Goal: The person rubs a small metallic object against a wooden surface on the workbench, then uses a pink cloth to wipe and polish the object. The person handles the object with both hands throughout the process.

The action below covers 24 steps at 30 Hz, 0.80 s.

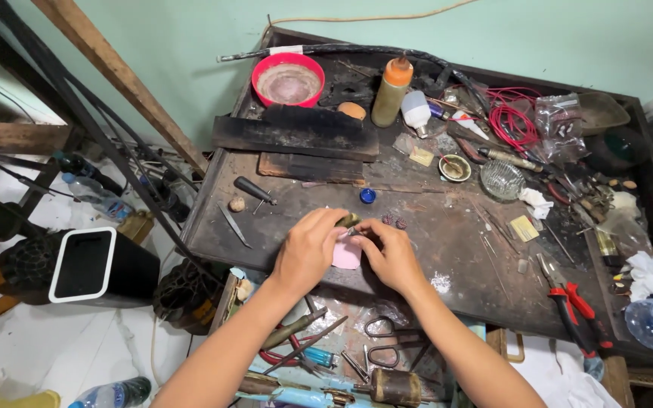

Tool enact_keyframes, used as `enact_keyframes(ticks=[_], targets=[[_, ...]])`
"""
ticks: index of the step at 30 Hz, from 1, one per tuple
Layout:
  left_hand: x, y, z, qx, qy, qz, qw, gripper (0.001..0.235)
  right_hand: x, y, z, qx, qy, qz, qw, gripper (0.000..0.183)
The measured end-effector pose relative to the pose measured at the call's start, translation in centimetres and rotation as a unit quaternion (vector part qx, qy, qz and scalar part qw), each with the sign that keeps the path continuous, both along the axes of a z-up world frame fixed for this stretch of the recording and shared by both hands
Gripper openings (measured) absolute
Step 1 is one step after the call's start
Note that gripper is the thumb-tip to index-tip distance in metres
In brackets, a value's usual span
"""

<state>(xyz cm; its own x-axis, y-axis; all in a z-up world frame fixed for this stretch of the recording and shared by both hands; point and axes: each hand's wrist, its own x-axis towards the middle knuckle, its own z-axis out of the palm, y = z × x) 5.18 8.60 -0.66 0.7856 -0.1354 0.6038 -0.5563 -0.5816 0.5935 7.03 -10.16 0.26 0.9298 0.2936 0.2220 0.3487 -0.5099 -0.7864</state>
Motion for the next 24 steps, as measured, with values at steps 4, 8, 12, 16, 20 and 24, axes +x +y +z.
enact_keyframes(ticks=[4, 8, 12, 16, 20, 24], targets=[[0.3, -0.1, -1.5, 0.013, 0.004, -0.020, 1.000, 0.021, 0.1, -0.4, -0.2, 0.000, -0.012, 0.004, 1.000, 0.016], [0.0, 0.7, -1.4, 0.065, 0.025, -0.007, 0.998, 0.021, 0.3, -0.7, -0.6, 0.004, -0.017, 0.007, 1.000, 0.013], [-0.3, -0.2, -0.6, 0.044, 0.023, -0.017, 0.999, 0.023, 0.2, -0.5, -0.7, 0.000, -0.021, 0.013, 1.000, 0.013], [-0.6, 0.7, -0.7, 0.076, 0.052, -0.016, 0.996, 0.018, 0.0, -1.4, -0.5, 0.008, -0.021, 0.014, 1.000, 0.014], [-1.6, 1.1, 1.5, -0.008, 0.088, 0.065, 0.994, 0.018, 0.3, -4.9, -0.3, 0.015, -0.038, -0.049, 0.998, 0.014], [-1.9, 1.7, 0.7, -0.060, 0.165, 0.136, 0.975, 0.021, 1.9, -11.5, -1.8, -0.006, -0.104, -0.139, 0.985, 0.012]])
